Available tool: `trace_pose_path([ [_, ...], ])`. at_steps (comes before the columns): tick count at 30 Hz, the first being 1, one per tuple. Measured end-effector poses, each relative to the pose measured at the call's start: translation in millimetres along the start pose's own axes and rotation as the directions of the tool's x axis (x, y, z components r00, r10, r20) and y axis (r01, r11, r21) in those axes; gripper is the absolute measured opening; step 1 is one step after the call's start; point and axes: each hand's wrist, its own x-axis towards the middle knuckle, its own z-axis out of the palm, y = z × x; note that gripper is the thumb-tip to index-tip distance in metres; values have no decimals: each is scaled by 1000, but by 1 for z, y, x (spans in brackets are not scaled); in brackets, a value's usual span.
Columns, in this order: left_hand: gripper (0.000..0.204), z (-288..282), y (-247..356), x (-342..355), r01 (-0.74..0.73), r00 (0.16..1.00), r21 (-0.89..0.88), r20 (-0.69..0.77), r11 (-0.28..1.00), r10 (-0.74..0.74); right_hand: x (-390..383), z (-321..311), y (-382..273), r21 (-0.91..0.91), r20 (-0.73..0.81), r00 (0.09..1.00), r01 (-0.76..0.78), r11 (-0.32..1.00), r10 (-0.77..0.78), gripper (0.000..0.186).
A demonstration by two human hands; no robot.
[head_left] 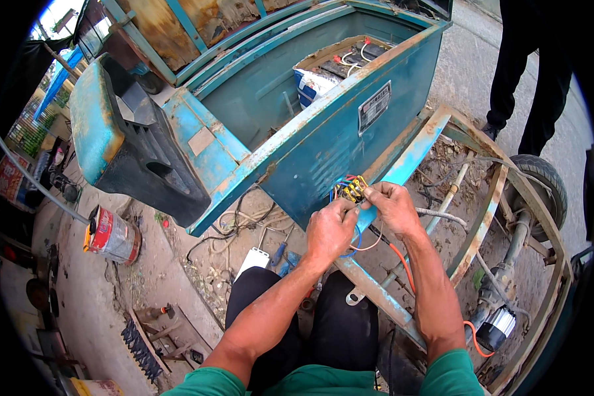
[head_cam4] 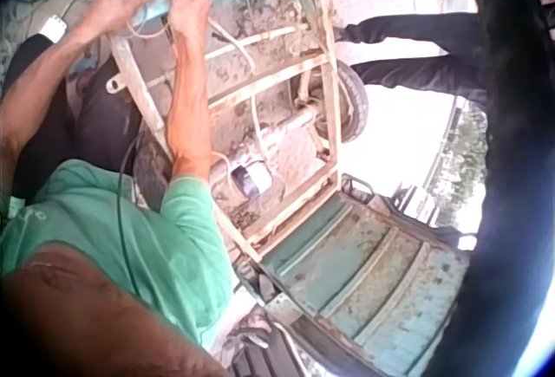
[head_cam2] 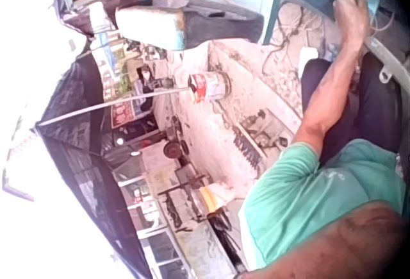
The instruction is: The person sits on the ground and works on the electrical wiring of a teal three-wheeled vehicle, connecting wires and securing them. They then move to a red scooter, connect a charger to the battery compartment, and secure the cable with a rope.
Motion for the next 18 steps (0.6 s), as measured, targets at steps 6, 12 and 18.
trace_pose_path([
  [6, 21, -1, 7, 1, -15, 999, -26, 40, 1000, 16, -1, -4, 1, -6, -12, 1000, -4, 1000, 4, 21],
  [12, 19, 4, -11, 7, 55, 994, -176, 99, 983, -38, -3, -3, -1, 211, 82, 997, -20, 977, 3, 19],
  [18, 19, 3, -12, 7, 97, 985, -192, 156, 977, -67, 0, -4, 6, 200, 111, 993, -64, 978, 43, 15],
])
